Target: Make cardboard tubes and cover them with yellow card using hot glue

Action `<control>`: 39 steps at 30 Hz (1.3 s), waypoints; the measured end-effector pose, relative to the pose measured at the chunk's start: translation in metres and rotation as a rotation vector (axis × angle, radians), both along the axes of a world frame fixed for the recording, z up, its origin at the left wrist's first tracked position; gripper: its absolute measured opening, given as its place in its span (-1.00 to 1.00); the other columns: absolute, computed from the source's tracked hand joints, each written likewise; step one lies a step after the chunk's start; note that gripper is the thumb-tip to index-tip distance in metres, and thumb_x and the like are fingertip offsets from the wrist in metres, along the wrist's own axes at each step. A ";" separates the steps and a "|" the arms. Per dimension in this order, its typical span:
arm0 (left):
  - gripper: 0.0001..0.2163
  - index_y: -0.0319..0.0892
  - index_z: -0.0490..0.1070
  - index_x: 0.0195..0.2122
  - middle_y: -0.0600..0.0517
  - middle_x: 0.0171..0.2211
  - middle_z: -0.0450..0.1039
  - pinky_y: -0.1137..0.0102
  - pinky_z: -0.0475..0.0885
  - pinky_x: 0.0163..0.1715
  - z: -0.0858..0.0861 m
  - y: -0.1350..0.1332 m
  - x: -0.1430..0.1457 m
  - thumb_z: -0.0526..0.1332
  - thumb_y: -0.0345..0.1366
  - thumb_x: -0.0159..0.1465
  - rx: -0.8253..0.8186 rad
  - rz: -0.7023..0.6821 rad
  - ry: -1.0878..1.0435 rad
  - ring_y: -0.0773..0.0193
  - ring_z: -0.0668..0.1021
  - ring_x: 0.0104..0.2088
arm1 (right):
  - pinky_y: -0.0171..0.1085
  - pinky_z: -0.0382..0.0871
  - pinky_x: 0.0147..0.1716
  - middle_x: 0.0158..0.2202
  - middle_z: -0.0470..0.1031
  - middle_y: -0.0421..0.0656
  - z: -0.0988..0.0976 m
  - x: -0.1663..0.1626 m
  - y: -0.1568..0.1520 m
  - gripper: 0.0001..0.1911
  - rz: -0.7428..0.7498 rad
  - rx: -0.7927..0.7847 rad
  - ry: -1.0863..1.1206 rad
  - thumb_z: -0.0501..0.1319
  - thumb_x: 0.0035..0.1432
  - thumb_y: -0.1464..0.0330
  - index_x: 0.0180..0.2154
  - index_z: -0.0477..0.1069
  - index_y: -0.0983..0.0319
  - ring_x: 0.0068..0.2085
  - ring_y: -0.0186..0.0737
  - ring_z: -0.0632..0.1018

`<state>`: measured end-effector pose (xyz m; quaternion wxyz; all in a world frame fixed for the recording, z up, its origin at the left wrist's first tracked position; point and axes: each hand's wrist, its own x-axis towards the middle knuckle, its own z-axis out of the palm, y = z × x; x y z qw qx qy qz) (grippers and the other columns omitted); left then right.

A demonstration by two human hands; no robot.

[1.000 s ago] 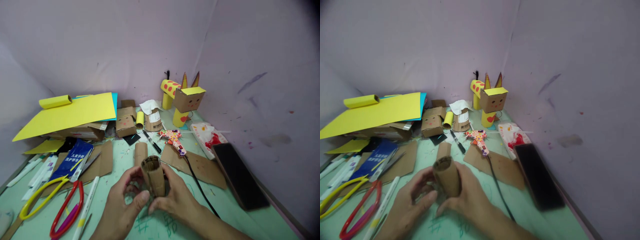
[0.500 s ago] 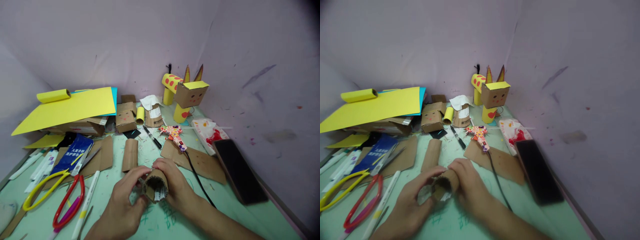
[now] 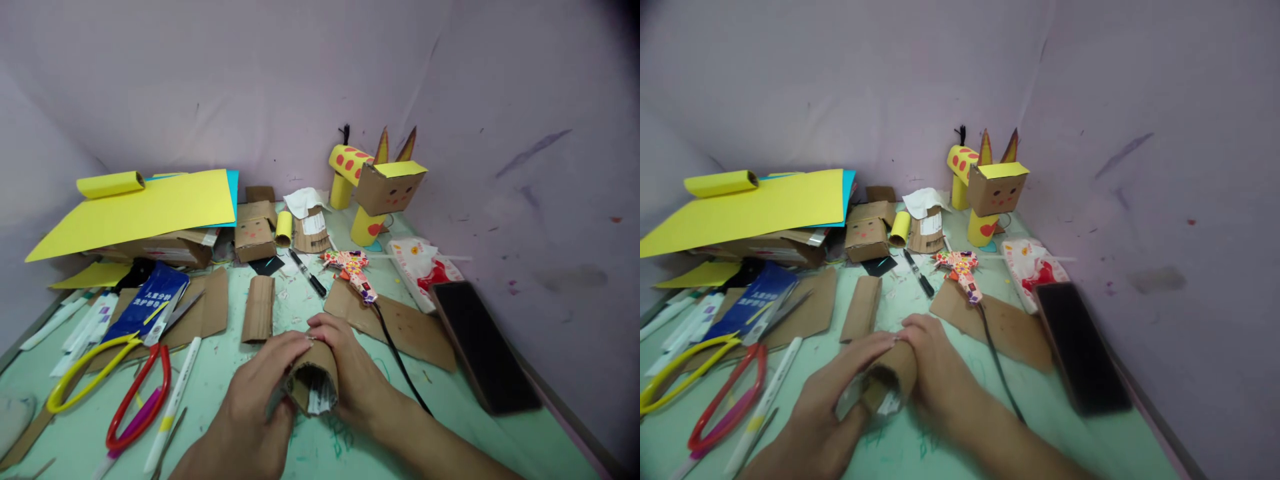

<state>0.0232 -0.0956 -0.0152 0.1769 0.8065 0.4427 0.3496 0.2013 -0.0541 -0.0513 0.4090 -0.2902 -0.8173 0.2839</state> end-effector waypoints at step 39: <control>-0.45 -0.17 0.08 0.14 -0.07 -0.17 0.37 0.40 0.44 -0.45 0.003 0.010 0.004 0.21 -0.18 0.16 -0.763 0.267 -0.688 0.28 0.50 -0.37 | -0.06 0.33 -0.08 0.03 0.40 -0.02 0.017 0.000 -0.007 -0.34 0.066 -1.185 0.448 0.19 0.11 0.10 0.17 0.05 0.14 -0.05 -0.03 0.50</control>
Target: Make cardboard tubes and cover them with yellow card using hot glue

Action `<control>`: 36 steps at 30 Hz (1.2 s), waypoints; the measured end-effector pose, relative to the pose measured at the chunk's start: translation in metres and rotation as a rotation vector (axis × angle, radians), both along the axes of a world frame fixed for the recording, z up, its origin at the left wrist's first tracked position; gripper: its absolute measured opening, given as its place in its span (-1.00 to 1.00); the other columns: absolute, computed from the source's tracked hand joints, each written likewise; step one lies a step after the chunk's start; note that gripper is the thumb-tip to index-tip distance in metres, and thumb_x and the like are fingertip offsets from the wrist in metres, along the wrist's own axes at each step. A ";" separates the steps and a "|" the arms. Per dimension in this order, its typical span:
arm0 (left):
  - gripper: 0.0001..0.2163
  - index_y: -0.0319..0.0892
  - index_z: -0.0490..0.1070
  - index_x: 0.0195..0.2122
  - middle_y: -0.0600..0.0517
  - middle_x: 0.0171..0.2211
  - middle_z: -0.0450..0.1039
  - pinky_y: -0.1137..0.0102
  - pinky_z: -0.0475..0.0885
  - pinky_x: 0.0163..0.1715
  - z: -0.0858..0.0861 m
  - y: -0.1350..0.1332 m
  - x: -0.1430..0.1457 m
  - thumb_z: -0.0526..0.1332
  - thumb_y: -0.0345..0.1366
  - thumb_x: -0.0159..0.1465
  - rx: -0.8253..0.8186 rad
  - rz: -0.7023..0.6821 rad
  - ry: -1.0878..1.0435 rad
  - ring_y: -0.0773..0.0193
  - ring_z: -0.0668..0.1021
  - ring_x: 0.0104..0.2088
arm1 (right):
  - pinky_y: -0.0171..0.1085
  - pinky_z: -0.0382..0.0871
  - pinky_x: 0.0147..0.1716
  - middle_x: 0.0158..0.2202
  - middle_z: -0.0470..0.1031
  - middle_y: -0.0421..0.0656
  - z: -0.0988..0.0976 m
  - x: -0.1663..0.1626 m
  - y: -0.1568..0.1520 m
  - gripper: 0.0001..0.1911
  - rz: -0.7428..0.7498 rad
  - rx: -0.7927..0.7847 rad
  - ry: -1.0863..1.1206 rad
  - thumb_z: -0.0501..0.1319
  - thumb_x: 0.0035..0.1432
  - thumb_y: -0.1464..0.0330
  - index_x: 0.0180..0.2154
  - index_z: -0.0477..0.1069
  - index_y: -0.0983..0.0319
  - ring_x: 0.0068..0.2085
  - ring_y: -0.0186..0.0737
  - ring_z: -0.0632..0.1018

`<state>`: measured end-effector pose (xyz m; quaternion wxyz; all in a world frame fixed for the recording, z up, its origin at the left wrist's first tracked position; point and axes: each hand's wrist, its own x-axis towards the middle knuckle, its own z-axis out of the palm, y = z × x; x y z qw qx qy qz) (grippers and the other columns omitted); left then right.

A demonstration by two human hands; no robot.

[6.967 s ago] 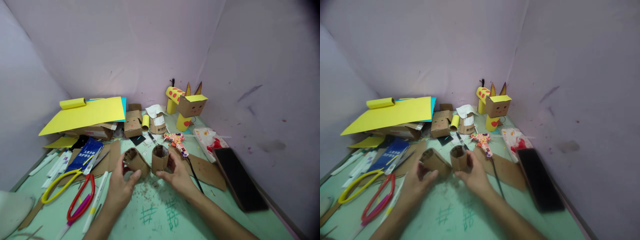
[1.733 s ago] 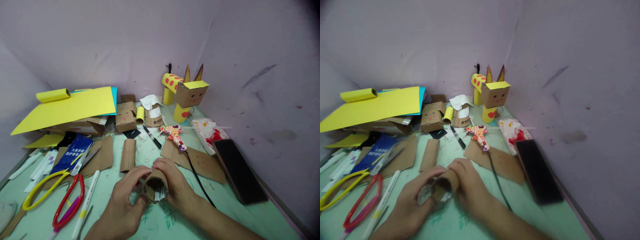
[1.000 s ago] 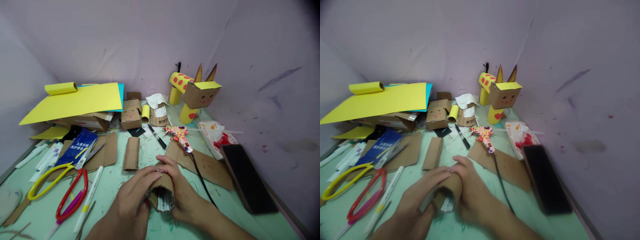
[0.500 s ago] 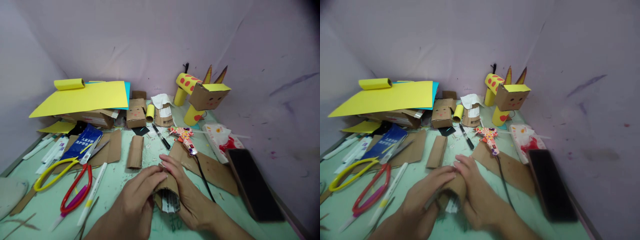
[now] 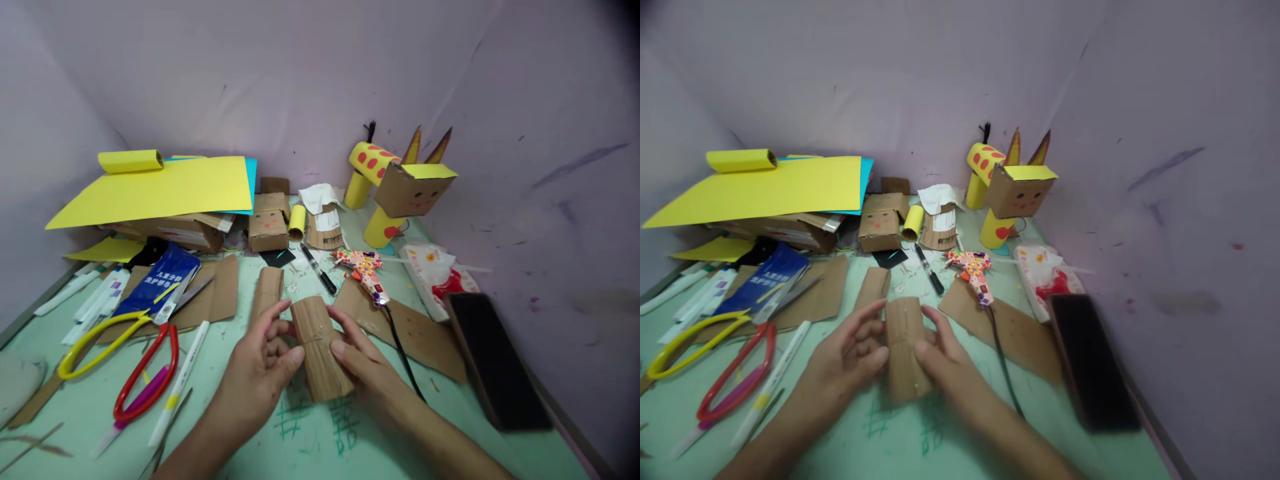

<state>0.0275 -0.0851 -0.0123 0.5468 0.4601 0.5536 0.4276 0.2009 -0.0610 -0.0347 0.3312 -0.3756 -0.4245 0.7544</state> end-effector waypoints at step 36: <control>-0.34 -0.14 0.07 0.13 -0.07 -0.13 0.44 0.35 0.49 -0.32 0.001 0.000 0.013 0.32 -0.19 0.04 0.007 0.167 0.026 0.22 0.56 -0.29 | 0.02 0.27 0.03 0.15 0.27 0.09 0.003 -0.002 0.004 0.01 0.075 0.119 0.278 0.38 -0.06 0.21 0.28 -0.16 0.18 0.06 -0.02 0.44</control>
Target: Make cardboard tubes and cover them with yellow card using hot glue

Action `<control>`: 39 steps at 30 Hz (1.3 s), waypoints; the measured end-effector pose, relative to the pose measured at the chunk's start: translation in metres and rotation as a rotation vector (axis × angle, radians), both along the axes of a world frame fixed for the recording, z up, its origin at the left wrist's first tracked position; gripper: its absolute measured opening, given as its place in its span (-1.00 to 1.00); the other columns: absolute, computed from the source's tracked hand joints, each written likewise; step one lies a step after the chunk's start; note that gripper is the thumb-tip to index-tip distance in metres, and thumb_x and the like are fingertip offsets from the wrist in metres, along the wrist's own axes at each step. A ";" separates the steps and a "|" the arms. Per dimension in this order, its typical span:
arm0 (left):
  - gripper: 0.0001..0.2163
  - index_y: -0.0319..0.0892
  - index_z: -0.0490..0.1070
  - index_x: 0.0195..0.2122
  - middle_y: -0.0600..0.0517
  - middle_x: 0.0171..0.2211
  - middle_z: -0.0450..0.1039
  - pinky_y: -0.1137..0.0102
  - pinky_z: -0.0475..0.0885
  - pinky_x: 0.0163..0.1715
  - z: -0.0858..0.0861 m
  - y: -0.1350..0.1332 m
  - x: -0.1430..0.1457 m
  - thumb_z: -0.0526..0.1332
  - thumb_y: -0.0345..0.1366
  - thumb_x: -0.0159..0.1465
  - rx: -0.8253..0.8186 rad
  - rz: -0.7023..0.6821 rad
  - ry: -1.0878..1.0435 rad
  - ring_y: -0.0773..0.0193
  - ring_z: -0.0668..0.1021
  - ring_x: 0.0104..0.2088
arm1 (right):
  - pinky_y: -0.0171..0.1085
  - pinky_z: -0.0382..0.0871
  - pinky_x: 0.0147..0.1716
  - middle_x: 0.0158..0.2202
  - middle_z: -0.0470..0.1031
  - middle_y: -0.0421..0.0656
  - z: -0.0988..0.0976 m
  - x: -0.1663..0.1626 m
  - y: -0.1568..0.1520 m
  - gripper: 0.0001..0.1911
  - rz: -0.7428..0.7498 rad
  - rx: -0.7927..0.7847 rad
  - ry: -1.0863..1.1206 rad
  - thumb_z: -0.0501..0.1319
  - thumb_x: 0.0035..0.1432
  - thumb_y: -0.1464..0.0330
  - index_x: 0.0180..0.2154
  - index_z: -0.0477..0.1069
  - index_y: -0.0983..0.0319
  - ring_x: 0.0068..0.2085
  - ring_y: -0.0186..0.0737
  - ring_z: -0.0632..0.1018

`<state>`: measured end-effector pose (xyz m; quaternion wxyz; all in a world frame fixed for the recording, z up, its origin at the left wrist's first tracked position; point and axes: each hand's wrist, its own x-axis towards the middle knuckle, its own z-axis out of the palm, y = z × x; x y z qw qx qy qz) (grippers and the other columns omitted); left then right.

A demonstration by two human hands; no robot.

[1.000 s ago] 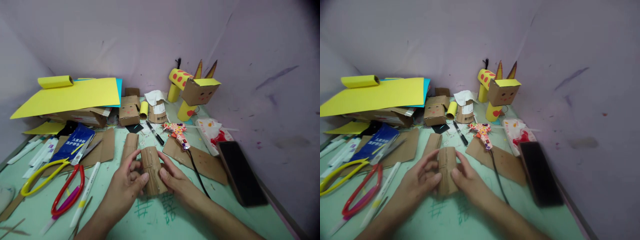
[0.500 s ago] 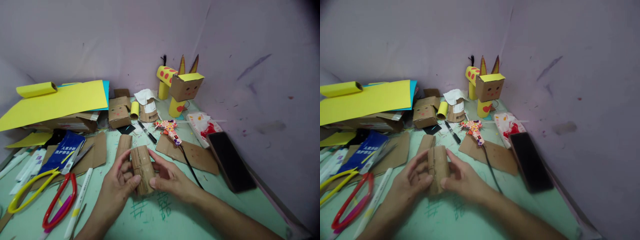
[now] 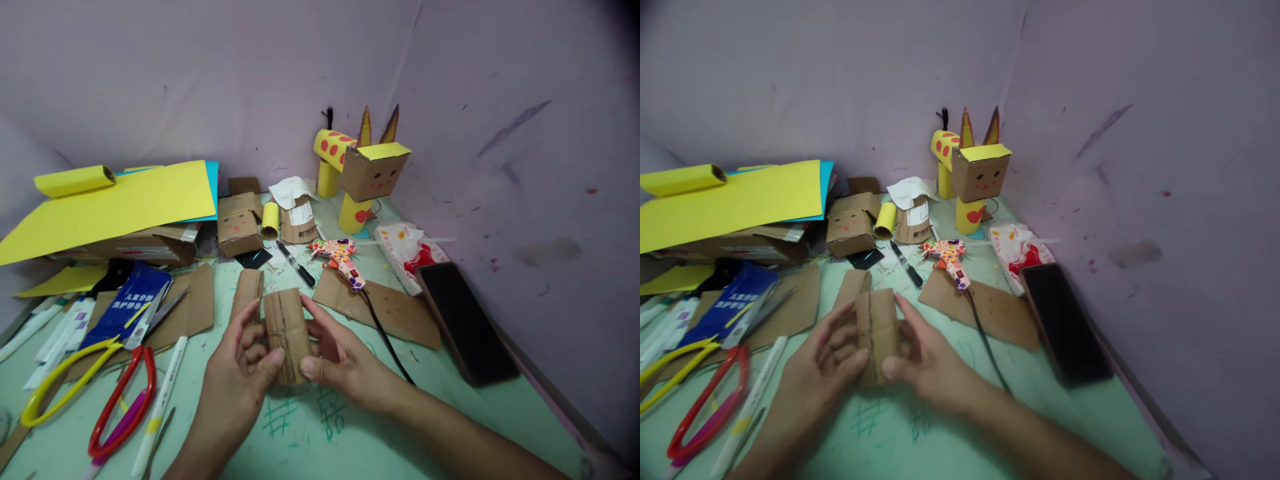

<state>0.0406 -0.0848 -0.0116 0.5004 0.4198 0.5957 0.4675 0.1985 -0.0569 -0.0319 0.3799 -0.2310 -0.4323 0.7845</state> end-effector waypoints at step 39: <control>-0.67 -0.23 0.38 -0.61 0.13 -0.66 0.27 0.50 0.06 -0.63 -0.005 0.000 0.001 0.32 -0.03 -0.05 -0.439 -0.168 -0.060 0.43 0.24 -0.62 | -0.28 0.22 -0.42 -0.54 0.42 -0.30 0.004 0.032 0.006 -0.22 -0.262 -0.179 -0.531 0.37 -0.22 0.32 0.06 0.12 0.25 -0.44 -0.23 0.45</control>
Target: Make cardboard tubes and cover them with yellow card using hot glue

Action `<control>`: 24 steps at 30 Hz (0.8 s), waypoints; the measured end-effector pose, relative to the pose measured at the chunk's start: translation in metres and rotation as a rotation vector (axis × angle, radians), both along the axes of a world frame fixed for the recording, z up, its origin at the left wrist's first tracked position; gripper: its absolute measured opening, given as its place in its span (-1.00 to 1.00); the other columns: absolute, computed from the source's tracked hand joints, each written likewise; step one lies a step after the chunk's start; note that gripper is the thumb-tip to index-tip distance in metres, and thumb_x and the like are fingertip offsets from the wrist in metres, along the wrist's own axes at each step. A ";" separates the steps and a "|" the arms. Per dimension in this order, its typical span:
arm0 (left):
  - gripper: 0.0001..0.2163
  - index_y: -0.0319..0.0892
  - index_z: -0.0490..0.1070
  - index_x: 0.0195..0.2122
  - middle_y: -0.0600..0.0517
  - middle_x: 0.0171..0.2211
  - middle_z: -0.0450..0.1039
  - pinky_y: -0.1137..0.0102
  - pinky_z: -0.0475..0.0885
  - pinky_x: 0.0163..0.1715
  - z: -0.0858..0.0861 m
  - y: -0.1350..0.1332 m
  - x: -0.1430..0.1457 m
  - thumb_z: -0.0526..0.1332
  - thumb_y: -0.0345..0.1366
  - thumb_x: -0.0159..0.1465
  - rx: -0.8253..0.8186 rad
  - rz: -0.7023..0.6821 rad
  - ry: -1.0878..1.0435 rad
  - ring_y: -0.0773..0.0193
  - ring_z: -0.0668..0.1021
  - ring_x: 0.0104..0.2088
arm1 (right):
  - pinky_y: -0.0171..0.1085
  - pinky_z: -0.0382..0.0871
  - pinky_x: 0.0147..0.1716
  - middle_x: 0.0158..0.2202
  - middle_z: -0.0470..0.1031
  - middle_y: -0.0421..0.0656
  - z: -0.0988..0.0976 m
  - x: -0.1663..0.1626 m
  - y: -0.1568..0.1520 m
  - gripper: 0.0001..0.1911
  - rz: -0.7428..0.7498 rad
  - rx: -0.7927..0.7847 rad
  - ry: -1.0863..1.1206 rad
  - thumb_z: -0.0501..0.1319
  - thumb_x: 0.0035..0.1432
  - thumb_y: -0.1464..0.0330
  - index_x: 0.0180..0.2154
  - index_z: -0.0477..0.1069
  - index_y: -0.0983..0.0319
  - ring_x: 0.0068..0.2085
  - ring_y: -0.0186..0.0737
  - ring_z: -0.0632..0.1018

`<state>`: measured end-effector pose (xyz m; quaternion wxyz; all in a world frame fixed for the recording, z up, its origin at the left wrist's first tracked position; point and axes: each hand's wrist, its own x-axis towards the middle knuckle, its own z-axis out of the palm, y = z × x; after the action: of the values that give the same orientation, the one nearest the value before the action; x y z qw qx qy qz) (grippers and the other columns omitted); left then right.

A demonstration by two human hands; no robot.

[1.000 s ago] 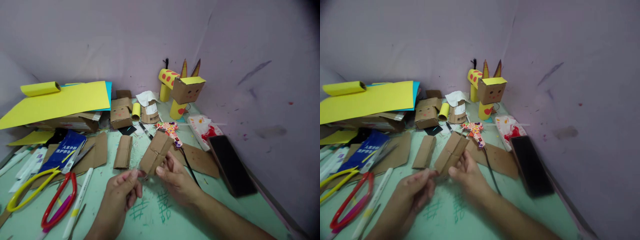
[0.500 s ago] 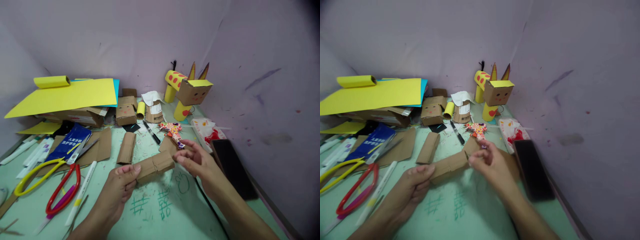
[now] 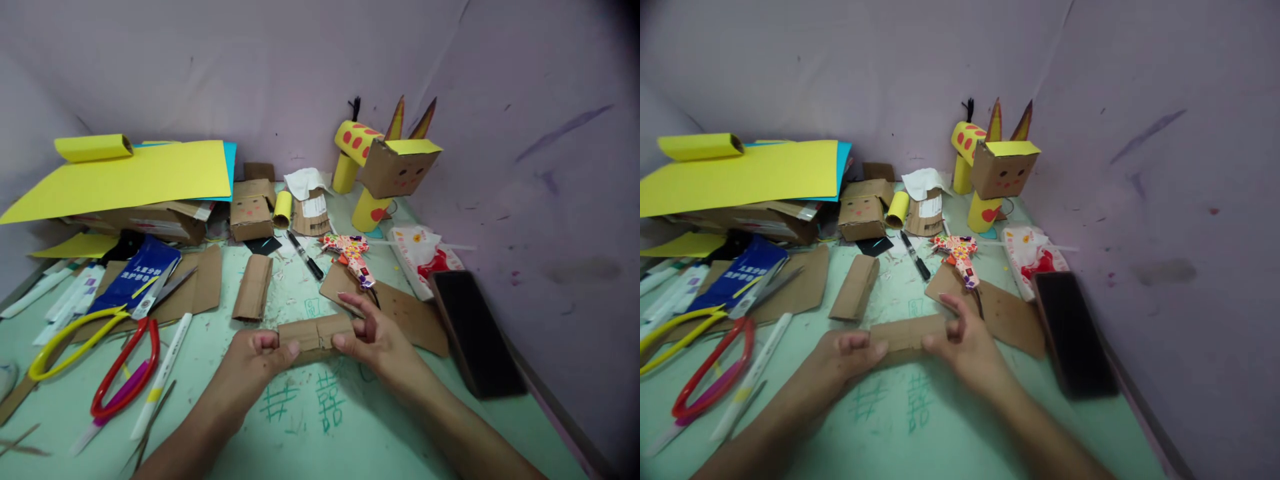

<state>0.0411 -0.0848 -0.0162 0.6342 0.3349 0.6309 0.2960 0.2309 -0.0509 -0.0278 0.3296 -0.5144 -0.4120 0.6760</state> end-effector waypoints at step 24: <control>-0.76 -0.28 0.49 -0.60 0.14 -0.73 0.32 0.47 0.08 -0.61 0.010 0.011 0.013 0.32 -0.20 -0.26 -0.071 0.051 0.092 0.43 0.26 -0.66 | -0.39 0.25 -0.53 -0.56 0.41 -0.37 -0.007 -0.014 -0.006 -0.47 -0.046 0.070 0.000 0.30 -0.24 0.47 -0.17 0.16 0.18 -0.54 -0.36 0.41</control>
<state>0.0542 -0.0735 -0.0060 0.6081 0.3092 0.6780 0.2739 0.2173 -0.0565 -0.0350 0.3629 -0.5119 -0.4234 0.6535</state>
